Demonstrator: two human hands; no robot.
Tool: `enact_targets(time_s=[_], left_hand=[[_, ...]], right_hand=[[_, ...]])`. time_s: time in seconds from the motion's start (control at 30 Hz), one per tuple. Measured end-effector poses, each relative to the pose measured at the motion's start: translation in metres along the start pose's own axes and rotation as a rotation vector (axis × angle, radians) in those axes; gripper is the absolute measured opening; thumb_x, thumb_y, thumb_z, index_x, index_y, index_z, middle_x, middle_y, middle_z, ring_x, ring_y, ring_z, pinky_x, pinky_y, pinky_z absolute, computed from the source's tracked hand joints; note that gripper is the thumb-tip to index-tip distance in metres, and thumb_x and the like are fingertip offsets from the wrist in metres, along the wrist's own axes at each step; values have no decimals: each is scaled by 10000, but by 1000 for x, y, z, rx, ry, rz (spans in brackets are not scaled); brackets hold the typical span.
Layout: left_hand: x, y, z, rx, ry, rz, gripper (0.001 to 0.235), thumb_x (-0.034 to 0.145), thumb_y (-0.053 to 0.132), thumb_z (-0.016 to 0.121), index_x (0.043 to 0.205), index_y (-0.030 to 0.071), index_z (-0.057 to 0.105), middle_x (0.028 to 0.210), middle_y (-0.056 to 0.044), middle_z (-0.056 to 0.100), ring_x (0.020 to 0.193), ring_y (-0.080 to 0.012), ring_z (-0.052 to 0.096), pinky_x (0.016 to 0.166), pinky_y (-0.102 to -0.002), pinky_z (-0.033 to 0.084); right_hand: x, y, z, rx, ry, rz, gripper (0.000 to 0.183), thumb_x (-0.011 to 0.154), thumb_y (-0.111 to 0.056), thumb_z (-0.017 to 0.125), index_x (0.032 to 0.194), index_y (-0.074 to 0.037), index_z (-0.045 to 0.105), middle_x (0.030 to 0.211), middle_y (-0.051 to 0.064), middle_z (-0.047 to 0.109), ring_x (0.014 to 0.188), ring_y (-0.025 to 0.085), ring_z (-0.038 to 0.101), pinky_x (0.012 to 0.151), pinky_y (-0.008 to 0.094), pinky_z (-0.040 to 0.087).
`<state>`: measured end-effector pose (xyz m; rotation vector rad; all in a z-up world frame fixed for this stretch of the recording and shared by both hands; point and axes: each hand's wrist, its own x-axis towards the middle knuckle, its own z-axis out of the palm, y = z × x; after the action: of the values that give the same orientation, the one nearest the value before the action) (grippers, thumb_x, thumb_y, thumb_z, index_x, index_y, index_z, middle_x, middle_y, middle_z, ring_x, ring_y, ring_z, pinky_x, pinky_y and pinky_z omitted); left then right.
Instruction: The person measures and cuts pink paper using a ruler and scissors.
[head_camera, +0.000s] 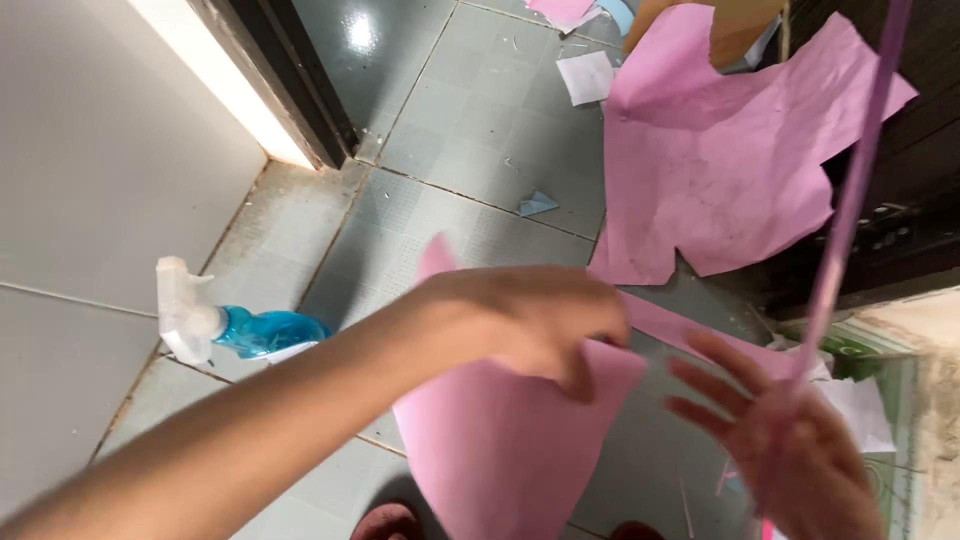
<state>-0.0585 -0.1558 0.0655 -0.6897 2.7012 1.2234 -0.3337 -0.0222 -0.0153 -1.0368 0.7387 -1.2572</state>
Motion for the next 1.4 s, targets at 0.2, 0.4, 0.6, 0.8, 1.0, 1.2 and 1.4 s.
enact_targets(time_s=[0.2,0.4,0.6,0.8,1.0,1.2,1.4], left_hand=[[63,24,20,173,-187,-142,664,580,442,870,1146,184,636,1078,43,736,953,-197,715,721,-376,541],[78,-16,84,262,199,-80,1182,459,739,881,1426,240,419,1306,-53,658,1275,-328,556,955,-521,460],[-9,-41,249,-766,734,-907,661,772,693,623,1221,208,629,1146,7,725,1079,-182,692,940,-352,495],[15,-48,326,-1767,697,-1252,578,838,472,734,1271,104,633,1047,-133,746,913,-190,700,695,-281,483],[34,-41,321,-2313,743,-587,565,875,360,612,1367,85,638,1273,-130,729,1146,-277,675,973,-410,542],[34,-40,289,-2200,1256,-433,410,881,-65,651,1271,54,606,1157,-114,703,1034,-241,653,914,-453,553],[19,-76,313,-2026,1513,-599,469,907,-74,608,1361,42,582,1241,-139,668,1109,-267,638,967,-475,558]], right_hand=[[-19,29,-1,-195,298,162,153,963,-52,583,1037,58,659,1336,262,653,1016,403,751,889,561,651],[-60,76,-43,-218,606,155,108,1000,-53,653,897,-32,627,888,116,706,800,233,710,786,397,649],[-121,163,-61,-126,1246,98,187,1000,-185,744,909,-132,589,885,20,653,816,129,670,709,325,633],[-162,229,-30,78,1233,159,222,1005,-158,707,850,-97,560,865,100,679,791,188,673,737,384,620],[-158,204,12,-58,1192,158,189,997,-150,695,864,-65,591,802,72,656,698,176,624,645,360,594],[-160,173,11,-233,1031,181,134,916,-65,692,969,57,705,780,196,745,701,312,756,697,421,653],[-148,142,-25,-449,932,638,213,1010,-143,618,1081,4,754,753,230,752,626,285,670,531,379,527]])
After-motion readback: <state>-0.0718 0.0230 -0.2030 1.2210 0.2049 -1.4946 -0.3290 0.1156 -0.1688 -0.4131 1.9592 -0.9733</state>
